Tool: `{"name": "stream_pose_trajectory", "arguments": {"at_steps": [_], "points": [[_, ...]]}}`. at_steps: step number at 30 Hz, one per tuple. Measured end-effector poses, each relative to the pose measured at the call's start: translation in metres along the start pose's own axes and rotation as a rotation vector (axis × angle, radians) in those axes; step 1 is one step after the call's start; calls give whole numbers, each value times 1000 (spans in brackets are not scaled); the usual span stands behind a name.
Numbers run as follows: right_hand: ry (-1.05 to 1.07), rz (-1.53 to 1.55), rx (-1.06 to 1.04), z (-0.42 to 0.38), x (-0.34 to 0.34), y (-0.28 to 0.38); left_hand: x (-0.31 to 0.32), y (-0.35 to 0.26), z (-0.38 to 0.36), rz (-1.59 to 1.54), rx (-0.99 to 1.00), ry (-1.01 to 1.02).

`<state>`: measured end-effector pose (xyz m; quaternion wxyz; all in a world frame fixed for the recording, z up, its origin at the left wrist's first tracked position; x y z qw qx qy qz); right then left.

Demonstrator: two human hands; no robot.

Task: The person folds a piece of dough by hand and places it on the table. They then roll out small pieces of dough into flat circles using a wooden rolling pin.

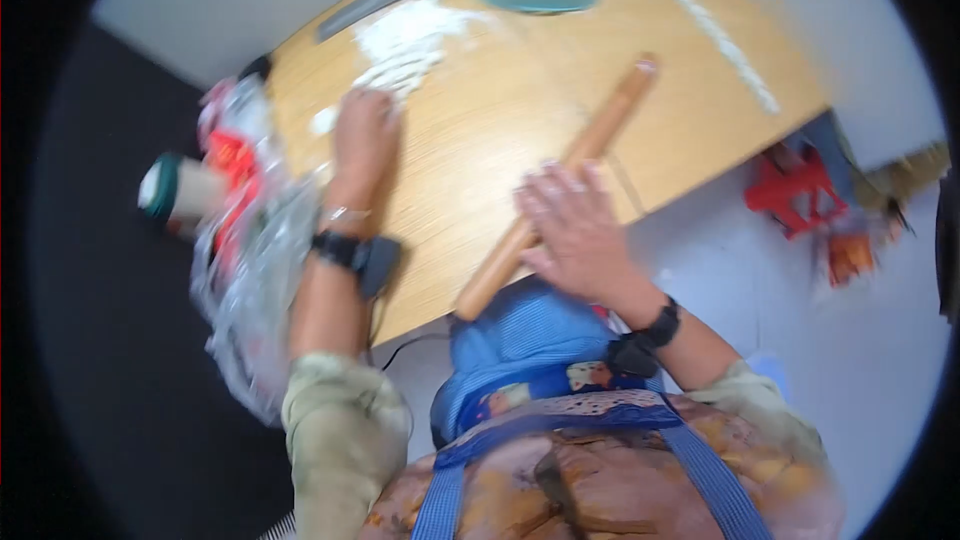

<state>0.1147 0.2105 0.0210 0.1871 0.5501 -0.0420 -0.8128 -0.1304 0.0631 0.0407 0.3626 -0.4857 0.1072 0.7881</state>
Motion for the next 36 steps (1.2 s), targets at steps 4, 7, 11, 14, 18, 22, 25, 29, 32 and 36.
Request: {"name": "stream_pose_trajectory", "arguments": {"at_steps": [4, 7, 11, 14, 18, 22, 25, 29, 32, 36], "points": [[0, 56, 15, 2, 8, -4, 9, -2, -7, 9, 64, 55], [-37, 18, -8, 2, 12, -4, 2, -28, -17, -22, 130, 90], [-108, 3, -13, 1, 1, -2, -5, -55, -38, -261, 93, 166], [-135, -16, -40, 0, 1, -2, -6, -80, -47, -353, 62, 309], [-119, 36, -47, 1, 4, 0, 7, -89, -57, -531, -6, 399], [-135, 41, -69, 1, 6, 2, 17, -101, -59, -597, 27, 497], [-106, 54, -58, 4, 8, 2, 30, -86, -65, -792, -132, 555], [-70, -1, -41, 2, 18, 1, 27, -79, -82, -882, -232, 653], [-20, 14, -61, 6, 16, 3, 8, -90, -79, -727, -116, 601], [-57, 20, -147, 25, 8, 15, 17, -84, -82, -778, -124, 631]]}}
Point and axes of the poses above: each hand's wrist, its own z-axis towards the middle knuckle, its own x-axis out of the palm, y = z × x, the point moved 10 cm from there along z, towards the middle knuckle, and after that the axes turned 2 degrees about z, right-handed, at the moved point
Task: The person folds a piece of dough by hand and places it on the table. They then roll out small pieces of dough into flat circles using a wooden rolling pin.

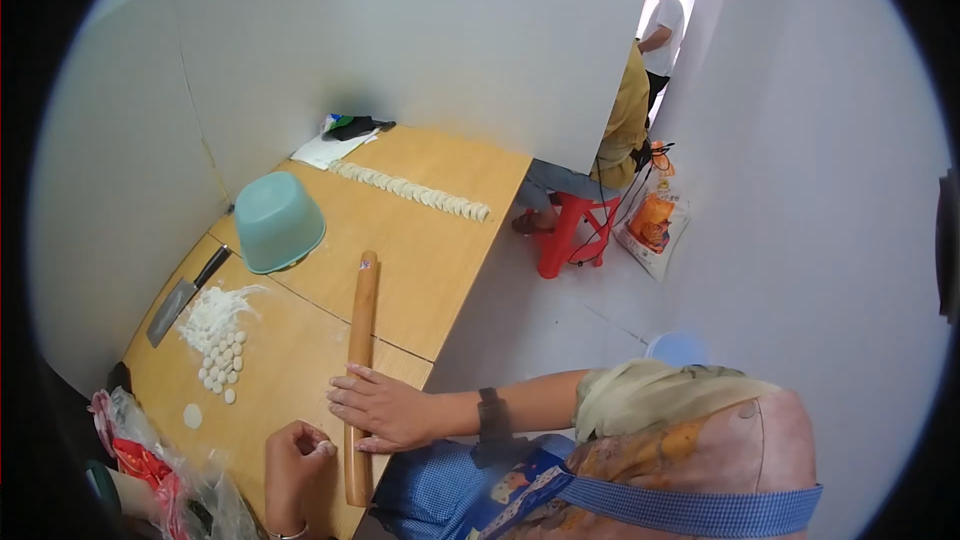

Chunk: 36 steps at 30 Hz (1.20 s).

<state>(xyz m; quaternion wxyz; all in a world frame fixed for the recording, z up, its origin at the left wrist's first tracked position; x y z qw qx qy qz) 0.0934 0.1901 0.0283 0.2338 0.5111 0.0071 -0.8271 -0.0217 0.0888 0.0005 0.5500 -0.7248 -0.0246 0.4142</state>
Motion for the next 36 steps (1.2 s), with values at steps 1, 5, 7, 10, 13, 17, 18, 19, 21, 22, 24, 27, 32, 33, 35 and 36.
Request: {"name": "stream_pose_trajectory", "arguments": {"at_steps": [1, 5, 7, 10, 13, 17, 18, 19, 21, 22, 24, 27, 32, 33, 35, 36], "points": [[-29, 18, -21, 4, -1, 1, 4, 0, 1, -11, 33, 31], [125, 43, -18, 24, 23, -8, 6, 7, -3, 85, 99, 3], [99, 103, 8, 30, 23, -12, 7, 11, -2, 111, 31, 30], [-2, 106, -184, 36, 23, -4, 9, 17, -2, -31, -85, 96], [69, 130, -127, 37, 13, 1, 1, 7, 3, -33, 81, 72], [87, 113, -107, 40, 5, 6, -4, -6, 4, -4, 87, 71], [92, 110, -115, 42, 7, 7, -4, -5, 3, -8, 88, 61], [92, 85, -112, 43, 9, 7, -4, -5, 2, -4, 81, 59], [91, 57, -109, 47, 12, 6, -3, -4, 2, 2, 77, 55], [93, 38, -108, 50, 15, 5, -2, -5, 3, 25, 86, 61], [98, 19, -109, 55, 19, 5, -3, -6, 2, 46, 93, 65], [92, -1, -80, 63, 24, 2, -3, -2, 2, 54, 68, 89], [46, -23, -68, 78, 30, -2, -8, -3, 2, 92, 139, 63], [46, -24, -66, 77, 29, -2, -7, -3, 2, 92, 140, 65], [74, -51, -41, 73, 28, -3, -6, -1, 3, 97, 117, 74], [74, -51, -42, 68, 25, -1, -6, -2, 3, 97, 117, 74]]}}
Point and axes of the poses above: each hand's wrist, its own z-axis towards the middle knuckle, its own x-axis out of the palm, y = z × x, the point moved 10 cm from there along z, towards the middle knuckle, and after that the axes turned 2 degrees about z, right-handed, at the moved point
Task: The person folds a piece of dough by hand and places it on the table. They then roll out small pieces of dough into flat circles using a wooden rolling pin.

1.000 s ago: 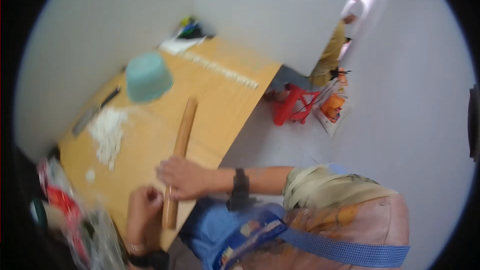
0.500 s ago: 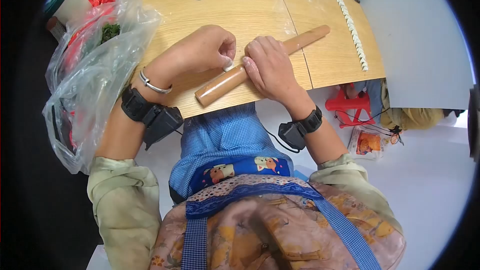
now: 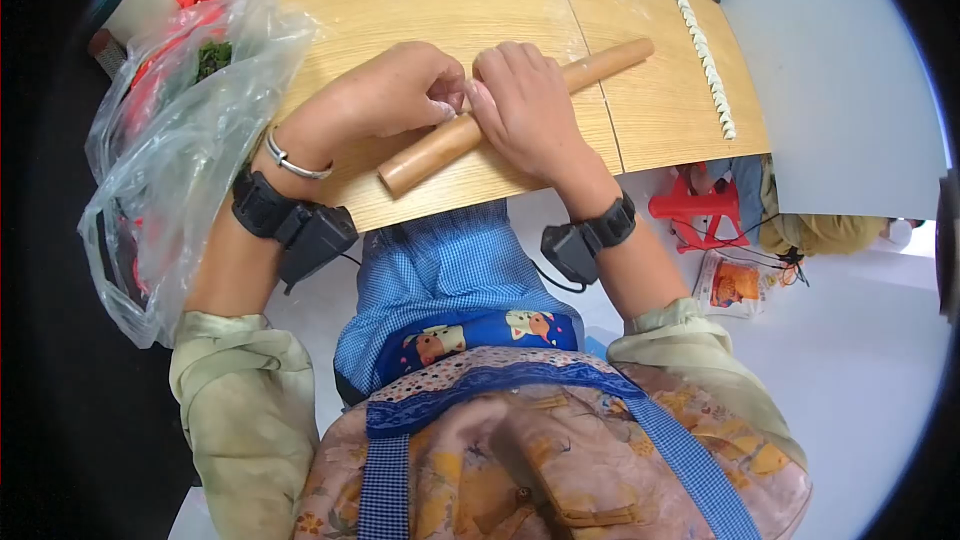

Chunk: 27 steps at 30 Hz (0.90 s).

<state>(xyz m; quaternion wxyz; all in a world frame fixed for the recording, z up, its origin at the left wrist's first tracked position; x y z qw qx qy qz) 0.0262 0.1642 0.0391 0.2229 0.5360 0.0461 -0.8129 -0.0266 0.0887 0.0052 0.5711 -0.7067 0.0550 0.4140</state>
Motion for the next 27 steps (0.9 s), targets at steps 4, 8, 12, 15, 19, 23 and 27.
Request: {"name": "stream_pose_trajectory", "arguments": {"at_steps": [4, 8, 12, 15, 19, 23, 27], "points": [[23, 50, -17, -33, -16, 8, 2, -2, -1, -27, 20, 14], [70, -4, 41, -64, -18, 11, 6, -7, -4, -59, 10, 81], [82, -9, 62, -69, -17, 11, 9, -13, -4, 35, 75, 70], [88, -8, 62, -67, -15, 10, 9, -16, -3, 84, 68, 48], [90, 26, 71, -60, -16, 10, 3, -7, -4, -34, -99, 5], [45, 7, 59, -52, -14, 9, 5, 0, -3, 24, -117, 27], [64, -26, 91, -39, -6, 4, 0, -6, -4, 16, 36, -63]]}}
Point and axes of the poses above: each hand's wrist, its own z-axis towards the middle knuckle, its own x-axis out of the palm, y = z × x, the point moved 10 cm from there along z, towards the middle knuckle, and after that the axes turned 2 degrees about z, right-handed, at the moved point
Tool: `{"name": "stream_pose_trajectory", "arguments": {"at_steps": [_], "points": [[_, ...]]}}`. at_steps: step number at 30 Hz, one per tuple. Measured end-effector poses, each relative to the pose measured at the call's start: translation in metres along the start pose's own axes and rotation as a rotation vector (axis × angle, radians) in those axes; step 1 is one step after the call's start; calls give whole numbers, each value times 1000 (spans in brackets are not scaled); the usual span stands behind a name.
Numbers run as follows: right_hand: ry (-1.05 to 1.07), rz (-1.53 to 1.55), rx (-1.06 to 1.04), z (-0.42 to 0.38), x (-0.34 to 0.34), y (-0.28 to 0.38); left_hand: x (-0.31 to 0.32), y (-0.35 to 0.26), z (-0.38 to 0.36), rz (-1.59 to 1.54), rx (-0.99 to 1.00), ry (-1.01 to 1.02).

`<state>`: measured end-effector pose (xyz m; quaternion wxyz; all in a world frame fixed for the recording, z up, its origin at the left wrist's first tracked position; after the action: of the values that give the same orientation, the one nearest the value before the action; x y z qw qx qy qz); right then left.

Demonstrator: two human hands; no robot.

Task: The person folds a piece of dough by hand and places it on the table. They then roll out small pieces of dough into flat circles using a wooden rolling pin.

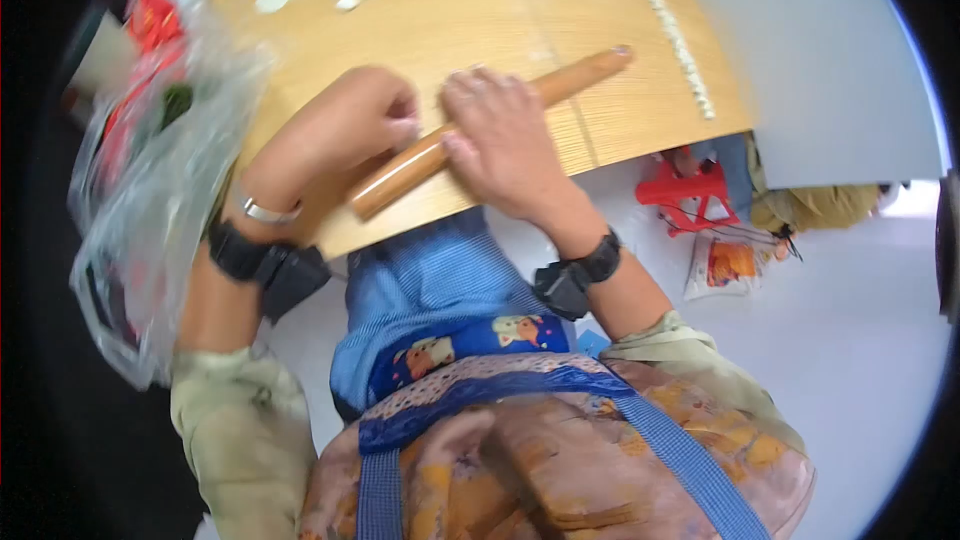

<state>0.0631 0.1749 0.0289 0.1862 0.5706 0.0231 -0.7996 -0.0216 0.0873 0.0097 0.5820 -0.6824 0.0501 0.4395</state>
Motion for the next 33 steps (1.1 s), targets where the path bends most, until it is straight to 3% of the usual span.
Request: {"name": "stream_pose_trajectory", "arguments": {"at_steps": [2, 9, 11, 16, 20, 28, 33], "points": [[23, -25, 17, 7, 7, -3, -1, 8, 0, 11, -83, 13], [-60, -35, -9, 27, 5, -1, -1, -6, -1, 52, -40, 36], [-60, 3, 1, 34, 6, -2, -5, -6, -2, 12, -109, 18], [0, 38, 20, 43, 13, 0, -10, -11, -3, 28, -29, -40], [-27, 1, 29, 29, 8, -3, -8, -8, -4, 4, -125, 13], [-12, 19, 26, -10, -3, -3, 2, -9, -5, 29, -42, 71], [-17, 70, 29, -22, -5, -6, 3, -7, -7, 99, -87, 154]]}}
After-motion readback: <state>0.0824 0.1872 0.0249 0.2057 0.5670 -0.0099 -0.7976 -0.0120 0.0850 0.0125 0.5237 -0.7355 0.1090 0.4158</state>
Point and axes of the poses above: each hand's wrist, its own z-axis towards the middle knuckle, its own x-axis out of the palm, y = z × x, the point moved 10 cm from there along z, towards the middle knuckle, and after that the axes turned 2 degrees about z, right-handed, at the moved point
